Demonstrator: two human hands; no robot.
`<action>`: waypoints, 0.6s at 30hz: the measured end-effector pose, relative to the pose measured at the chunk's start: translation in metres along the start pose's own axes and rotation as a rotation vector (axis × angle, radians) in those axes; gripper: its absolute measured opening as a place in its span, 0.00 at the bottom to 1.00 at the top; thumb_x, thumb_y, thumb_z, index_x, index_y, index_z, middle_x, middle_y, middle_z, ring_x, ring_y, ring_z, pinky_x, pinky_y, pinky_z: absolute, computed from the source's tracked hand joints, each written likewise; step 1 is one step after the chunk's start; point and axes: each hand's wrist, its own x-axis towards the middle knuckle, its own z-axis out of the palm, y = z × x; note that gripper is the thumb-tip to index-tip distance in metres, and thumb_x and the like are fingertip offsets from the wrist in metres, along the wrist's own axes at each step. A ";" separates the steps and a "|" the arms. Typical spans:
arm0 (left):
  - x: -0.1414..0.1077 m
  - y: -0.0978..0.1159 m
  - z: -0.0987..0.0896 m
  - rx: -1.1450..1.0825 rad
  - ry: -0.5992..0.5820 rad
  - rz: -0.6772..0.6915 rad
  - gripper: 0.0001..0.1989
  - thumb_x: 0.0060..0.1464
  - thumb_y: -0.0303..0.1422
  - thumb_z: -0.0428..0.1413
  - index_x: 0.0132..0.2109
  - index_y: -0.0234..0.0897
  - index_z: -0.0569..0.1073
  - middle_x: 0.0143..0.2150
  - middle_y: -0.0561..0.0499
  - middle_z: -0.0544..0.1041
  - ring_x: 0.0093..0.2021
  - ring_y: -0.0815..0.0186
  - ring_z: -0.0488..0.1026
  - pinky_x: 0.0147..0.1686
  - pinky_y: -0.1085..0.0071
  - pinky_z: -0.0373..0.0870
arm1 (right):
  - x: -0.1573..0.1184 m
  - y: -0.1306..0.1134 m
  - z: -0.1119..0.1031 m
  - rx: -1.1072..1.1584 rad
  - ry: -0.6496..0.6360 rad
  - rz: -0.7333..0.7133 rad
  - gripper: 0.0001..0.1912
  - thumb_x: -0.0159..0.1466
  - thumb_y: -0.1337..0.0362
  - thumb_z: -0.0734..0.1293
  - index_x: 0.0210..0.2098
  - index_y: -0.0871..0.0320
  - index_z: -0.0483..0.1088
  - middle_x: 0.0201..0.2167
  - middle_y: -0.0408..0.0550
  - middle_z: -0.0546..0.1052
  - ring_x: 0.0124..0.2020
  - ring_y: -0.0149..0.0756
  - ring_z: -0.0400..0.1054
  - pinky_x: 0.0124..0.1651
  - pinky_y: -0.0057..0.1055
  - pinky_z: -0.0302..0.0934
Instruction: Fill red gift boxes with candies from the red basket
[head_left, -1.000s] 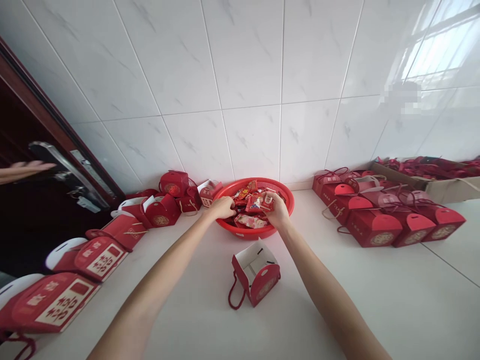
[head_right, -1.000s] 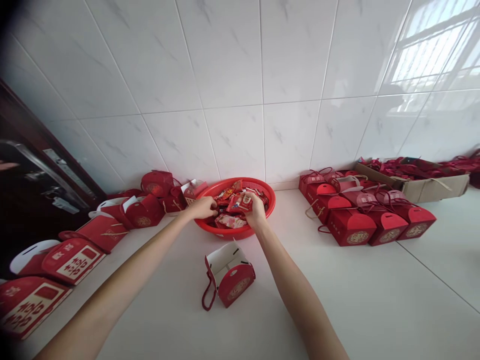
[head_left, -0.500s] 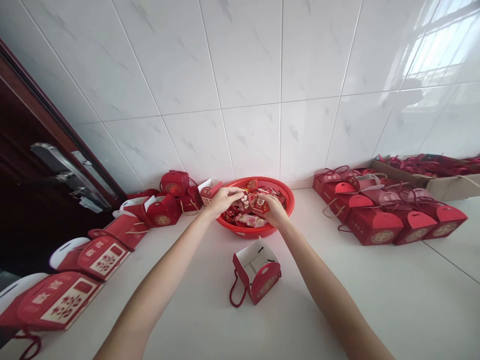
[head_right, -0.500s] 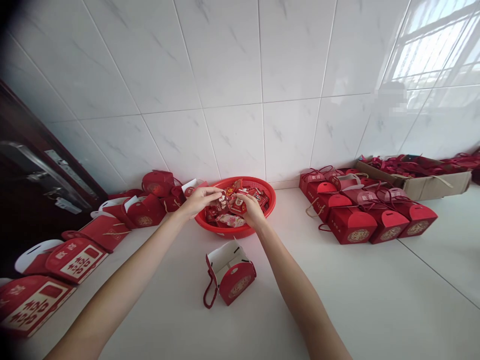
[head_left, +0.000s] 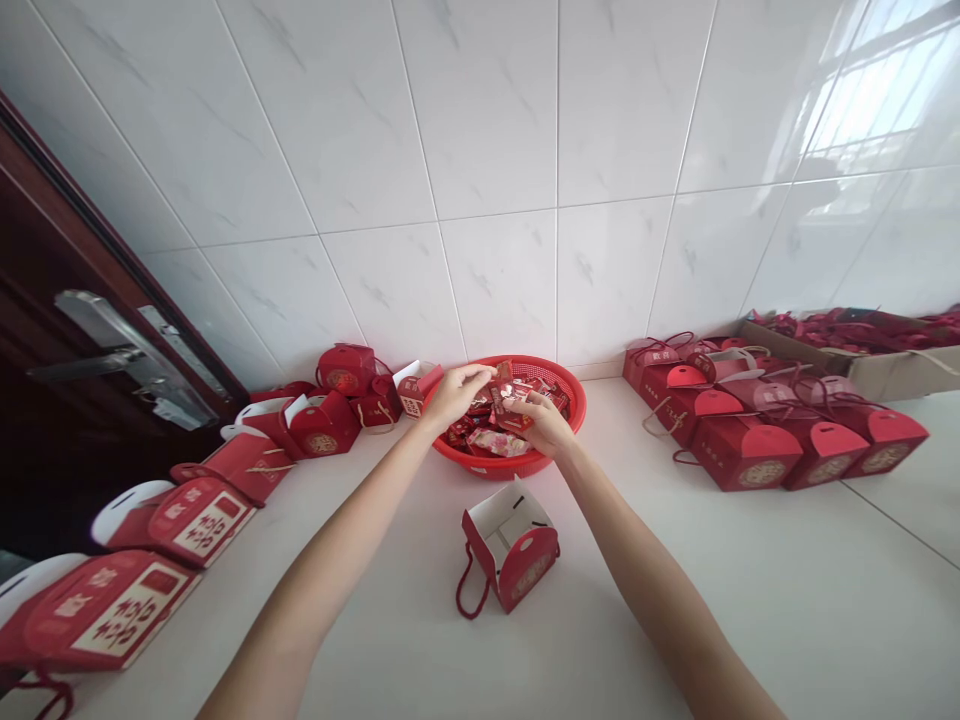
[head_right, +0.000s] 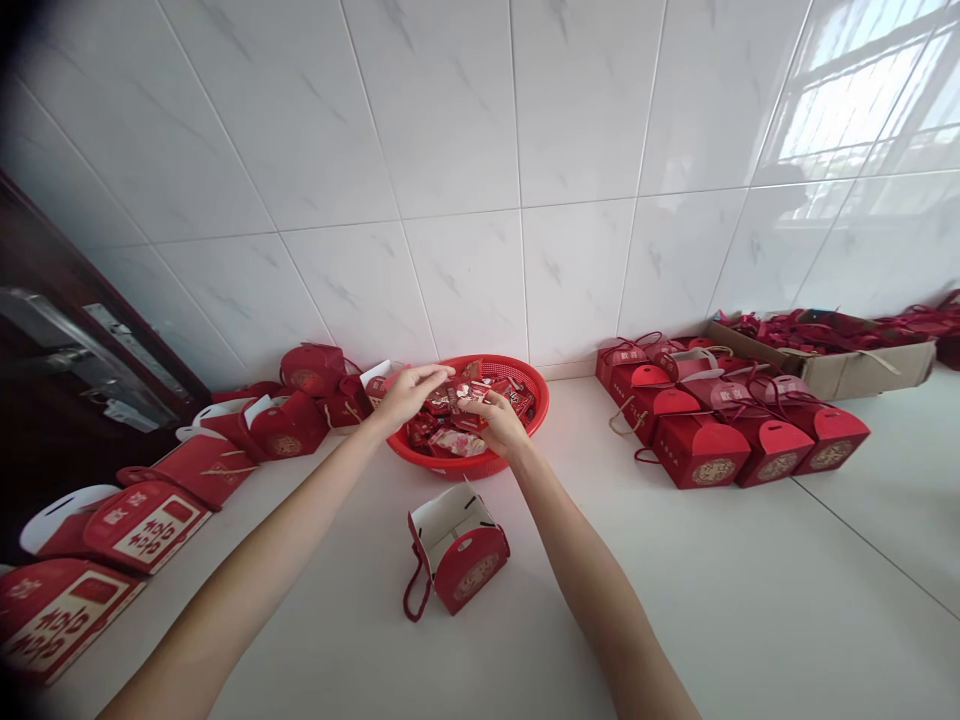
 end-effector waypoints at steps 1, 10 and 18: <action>0.002 -0.003 -0.007 0.026 0.010 -0.023 0.20 0.56 0.44 0.54 0.46 0.34 0.80 0.44 0.44 0.83 0.46 0.57 0.78 0.48 0.63 0.73 | 0.001 0.000 0.000 0.016 0.015 -0.006 0.14 0.45 0.70 0.78 0.31 0.57 0.75 0.29 0.43 0.81 0.33 0.35 0.75 0.39 0.33 0.72; -0.004 -0.035 -0.050 0.744 -0.314 -0.155 0.13 0.40 0.28 0.59 0.35 0.43 0.83 0.41 0.47 0.84 0.47 0.52 0.79 0.49 0.64 0.70 | 0.004 0.000 -0.005 0.109 0.045 -0.010 0.10 0.47 0.73 0.74 0.25 0.58 0.71 0.29 0.47 0.80 0.40 0.41 0.76 0.45 0.38 0.73; 0.001 -0.052 -0.025 0.860 -0.373 -0.238 0.07 0.27 0.29 0.67 0.19 0.41 0.76 0.24 0.46 0.79 0.39 0.46 0.78 0.49 0.58 0.67 | 0.006 0.001 -0.005 0.122 0.100 -0.035 0.07 0.47 0.72 0.70 0.25 0.56 0.70 0.28 0.44 0.79 0.38 0.37 0.75 0.42 0.33 0.73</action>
